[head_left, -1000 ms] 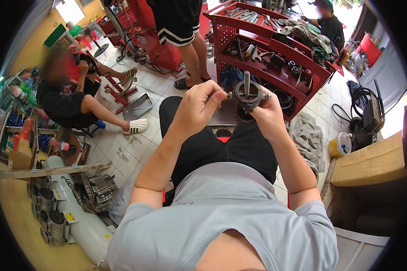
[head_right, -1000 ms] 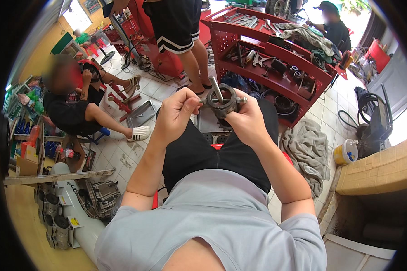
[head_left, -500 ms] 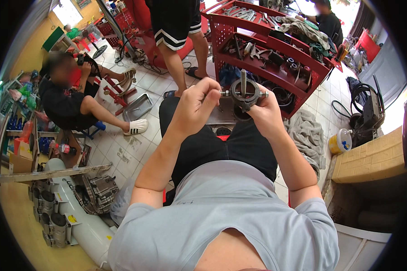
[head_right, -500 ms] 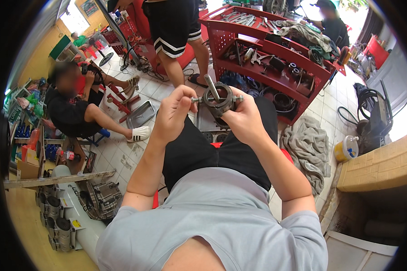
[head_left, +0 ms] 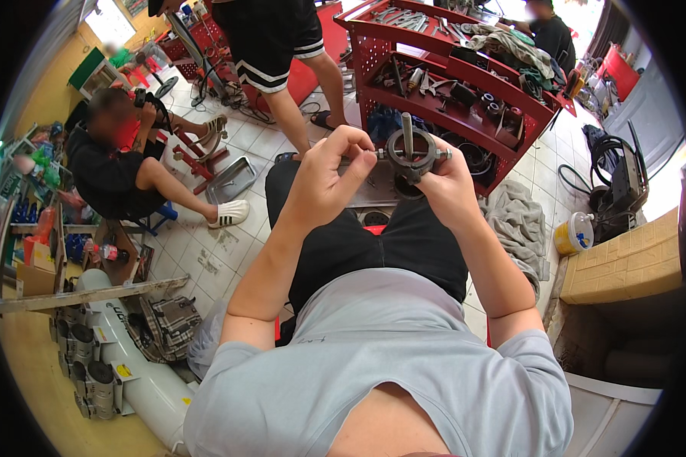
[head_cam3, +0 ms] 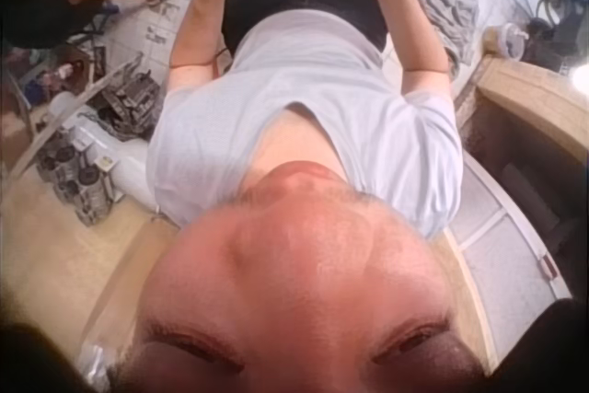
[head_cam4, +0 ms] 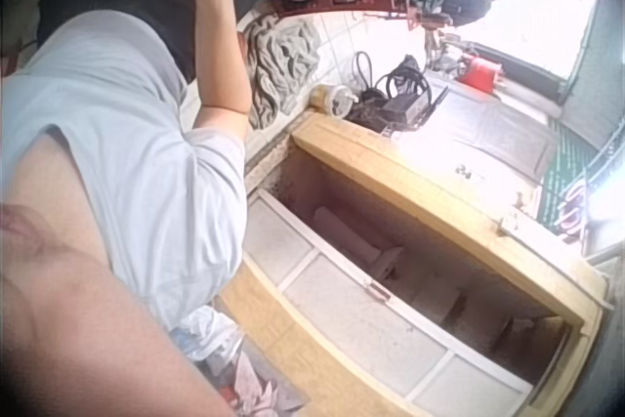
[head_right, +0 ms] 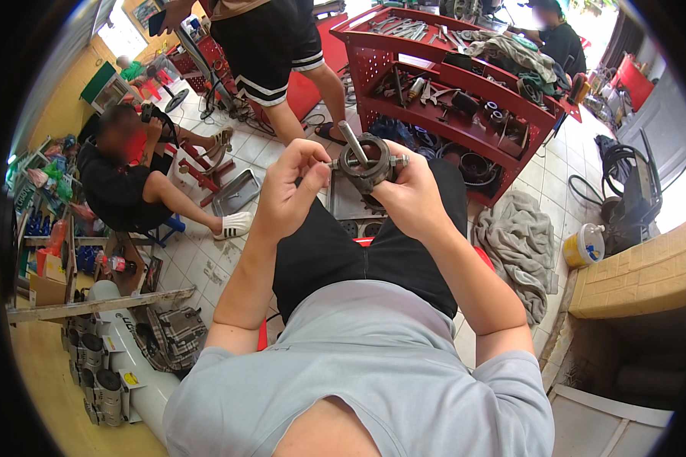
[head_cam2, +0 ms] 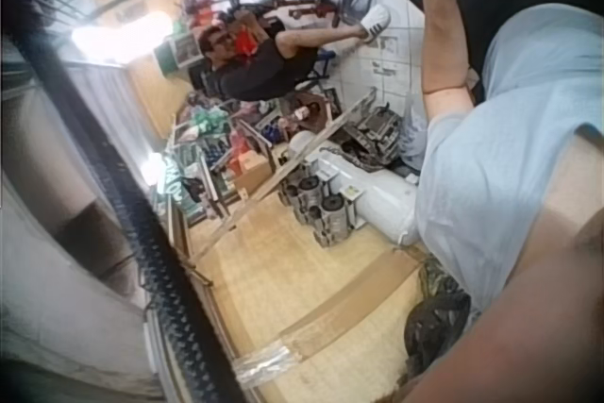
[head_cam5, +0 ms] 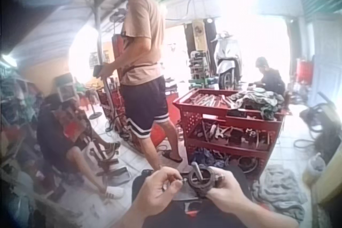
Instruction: The person sits on a low stool in a workshop and assembles a mechanical component, likely a carburetor, held in their lap. They manipulate small metal parts, including a central shaft and a ring, using their hands to fit and adjust them together.
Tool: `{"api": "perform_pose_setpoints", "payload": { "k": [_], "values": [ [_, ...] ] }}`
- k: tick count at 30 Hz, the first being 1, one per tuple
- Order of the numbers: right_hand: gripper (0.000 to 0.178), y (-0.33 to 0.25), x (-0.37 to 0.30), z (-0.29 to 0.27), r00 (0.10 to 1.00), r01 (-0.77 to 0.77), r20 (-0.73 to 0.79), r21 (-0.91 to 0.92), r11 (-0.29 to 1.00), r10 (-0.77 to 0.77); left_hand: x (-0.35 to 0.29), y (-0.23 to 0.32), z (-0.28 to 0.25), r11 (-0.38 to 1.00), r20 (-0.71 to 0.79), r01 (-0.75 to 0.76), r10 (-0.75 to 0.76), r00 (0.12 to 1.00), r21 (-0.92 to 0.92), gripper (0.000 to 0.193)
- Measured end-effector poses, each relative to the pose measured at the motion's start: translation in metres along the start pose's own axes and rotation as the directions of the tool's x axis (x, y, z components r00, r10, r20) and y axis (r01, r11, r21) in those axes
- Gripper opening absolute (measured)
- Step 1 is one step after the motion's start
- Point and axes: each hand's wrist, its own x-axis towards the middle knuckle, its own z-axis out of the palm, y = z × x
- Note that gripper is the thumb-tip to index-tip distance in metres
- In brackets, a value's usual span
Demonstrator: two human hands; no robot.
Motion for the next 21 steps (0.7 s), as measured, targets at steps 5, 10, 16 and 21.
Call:
{"api": "perform_pose_setpoints", "payload": {
  "k": [5, 10, 16, 21],
  "values": [
    [0.021, 0.001, -0.001, 0.003, 1.0, -0.005, 0.011, 0.052, 0.999, 0.004, -0.001, -0.014, -0.003, 0.995, 0.019, 0.012, -0.01, 1.0, -0.095, 0.037],
    [0.021, 0.0, -0.001, -0.001, 1.0, -0.001, -0.01, 0.018, 1.0, 0.001, 0.001, 0.0, 0.003, 0.996, -0.044, -0.074, 0.076, 0.996, 0.042, 0.045],
    [0.021, 0.002, -0.001, 0.0, 1.0, 0.013, 0.007, 0.047, 0.999, -0.013, -0.002, -0.009, 0.0, 0.987, -0.033, -0.025, 0.02, 0.999, -0.156, 0.04],
    [0.021, -0.002, -0.001, 0.0, 1.0, -0.003, -0.006, 0.008, 1.0, 0.003, 0.0, -0.004, -0.002, 0.999, 0.013, -0.02, 0.02, 1.0, -0.031, 0.038]
  ]
}}
